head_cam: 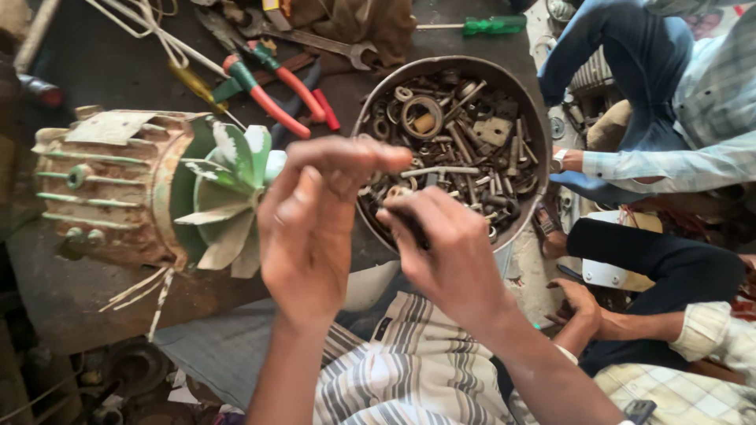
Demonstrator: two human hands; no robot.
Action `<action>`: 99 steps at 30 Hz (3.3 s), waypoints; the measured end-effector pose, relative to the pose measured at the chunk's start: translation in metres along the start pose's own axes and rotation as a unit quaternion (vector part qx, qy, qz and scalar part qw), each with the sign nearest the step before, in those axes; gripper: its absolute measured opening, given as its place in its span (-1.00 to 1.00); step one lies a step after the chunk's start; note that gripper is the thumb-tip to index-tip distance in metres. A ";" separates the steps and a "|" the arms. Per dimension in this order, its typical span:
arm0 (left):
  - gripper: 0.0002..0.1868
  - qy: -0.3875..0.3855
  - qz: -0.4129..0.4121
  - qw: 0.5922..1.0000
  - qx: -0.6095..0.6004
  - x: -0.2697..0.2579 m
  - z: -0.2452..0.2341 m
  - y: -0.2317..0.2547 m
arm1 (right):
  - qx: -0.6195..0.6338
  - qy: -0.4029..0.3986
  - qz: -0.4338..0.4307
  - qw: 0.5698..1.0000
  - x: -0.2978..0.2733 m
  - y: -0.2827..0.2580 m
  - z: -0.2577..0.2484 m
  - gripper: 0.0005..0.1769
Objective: The person sorts through a container of bolts, nuts, and washers by hand, then uses pliers to manipulate a wire and small components on a motor.
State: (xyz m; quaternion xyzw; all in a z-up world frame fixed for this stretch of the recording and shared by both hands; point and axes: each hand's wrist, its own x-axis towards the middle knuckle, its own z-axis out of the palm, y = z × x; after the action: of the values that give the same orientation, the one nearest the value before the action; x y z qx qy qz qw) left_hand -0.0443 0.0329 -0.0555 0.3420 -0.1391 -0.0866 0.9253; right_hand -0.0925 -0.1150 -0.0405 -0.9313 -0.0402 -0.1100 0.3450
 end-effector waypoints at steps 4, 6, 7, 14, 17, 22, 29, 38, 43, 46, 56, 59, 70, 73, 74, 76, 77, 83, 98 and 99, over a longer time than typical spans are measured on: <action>-0.64 0.024 -0.017 0.998 0.064 -0.019 0.000 0.006 | -0.069 0.080 0.004 0.994 0.017 0.017 -0.001 -0.89; -0.67 0.036 -0.027 0.987 0.151 -0.024 0.000 0.007 | -0.082 0.085 0.004 0.993 0.025 0.024 -0.011 -0.89; -0.69 0.045 -0.036 0.973 0.222 -0.027 0.001 0.008 | -0.095 0.087 0.008 0.992 0.026 0.025 -0.016 -0.90; -0.61 0.067 -0.043 0.965 0.249 -0.034 0.004 0.000 | -0.006 0.065 0.129 0.989 0.004 0.011 -0.045 -0.91; -0.59 0.050 -0.031 0.951 0.303 -0.034 0.004 -0.004 | 0.027 -0.109 0.069 0.991 -0.004 0.010 -0.040 -0.88; -0.61 0.035 -0.014 0.910 0.412 -0.039 0.005 -0.005 | -0.091 -0.012 0.000 0.996 0.004 0.020 -0.020 -0.87; -0.65 0.017 -0.010 0.895 0.446 -0.039 0.002 -0.002 | -0.076 0.104 0.050 0.990 0.014 0.024 -0.056 -0.88; -0.61 -0.002 0.028 0.872 0.488 -0.037 -0.003 -0.009 | -0.078 -0.075 -0.007 0.994 -0.002 0.022 -0.038 -0.87; -0.62 -0.013 0.032 0.866 0.499 -0.037 -0.003 -0.005 | -0.105 0.069 -0.027 0.992 0.021 0.032 -0.047 -0.89; -0.62 -0.007 0.046 0.870 0.491 -0.038 -0.005 -0.007 | -0.057 0.028 -0.015 0.998 0.014 0.029 -0.074 -0.92; -0.65 -0.027 0.062 0.866 0.496 -0.036 -0.014 -0.013 | -0.046 -0.161 0.072 0.983 -0.002 0.013 -0.052 -0.86; -0.65 -0.030 0.056 0.865 0.498 -0.035 -0.013 -0.012 | -0.126 -0.128 -0.052 0.982 0.007 0.021 -0.044 -0.91; -0.61 -0.064 0.082 0.836 0.539 -0.042 -0.014 -0.015 | -0.072 -0.152 -0.005 0.986 -0.002 0.019 -0.089 -0.93; -0.63 -0.060 0.086 0.831 0.547 -0.041 -0.015 -0.021 | -0.133 -0.203 -0.053 0.969 -0.003 0.020 -0.085 -0.82; -0.63 -0.062 0.085 0.831 0.546 -0.042 -0.015 -0.022 | -0.133 -0.202 -0.050 0.969 -0.003 0.021 -0.083 -0.82; -0.64 -0.055 0.084 0.830 0.548 -0.043 -0.014 -0.023 | -0.138 -0.148 -0.076 0.976 0.000 0.024 -0.079 -0.85; -0.64 -0.055 0.085 0.829 0.549 -0.043 -0.014 -0.023 | -0.137 -0.147 -0.077 0.977 0.003 0.028 -0.075 -0.85; -0.66 -0.053 0.086 0.821 0.562 -0.043 -0.011 -0.020 | -0.133 -0.091 -0.133 0.978 0.023 0.039 -0.059 -0.86; -0.73 -0.056 0.092 0.818 0.565 -0.047 -0.019 -0.027 | -0.086 -0.214 -0.090 0.969 0.004 0.034 -0.060 -0.81; -0.73 -0.056 0.094 0.819 0.563 -0.047 -0.019 -0.028 | -0.109 -0.176 -0.115 0.972 0.006 0.036 -0.057 -0.83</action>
State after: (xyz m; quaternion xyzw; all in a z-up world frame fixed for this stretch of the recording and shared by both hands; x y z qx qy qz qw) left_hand -0.0847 0.0355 -0.0967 0.7835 -0.2466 0.0749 0.5654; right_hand -0.0910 -0.1793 -0.0198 -0.9571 -0.1947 0.0127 0.2141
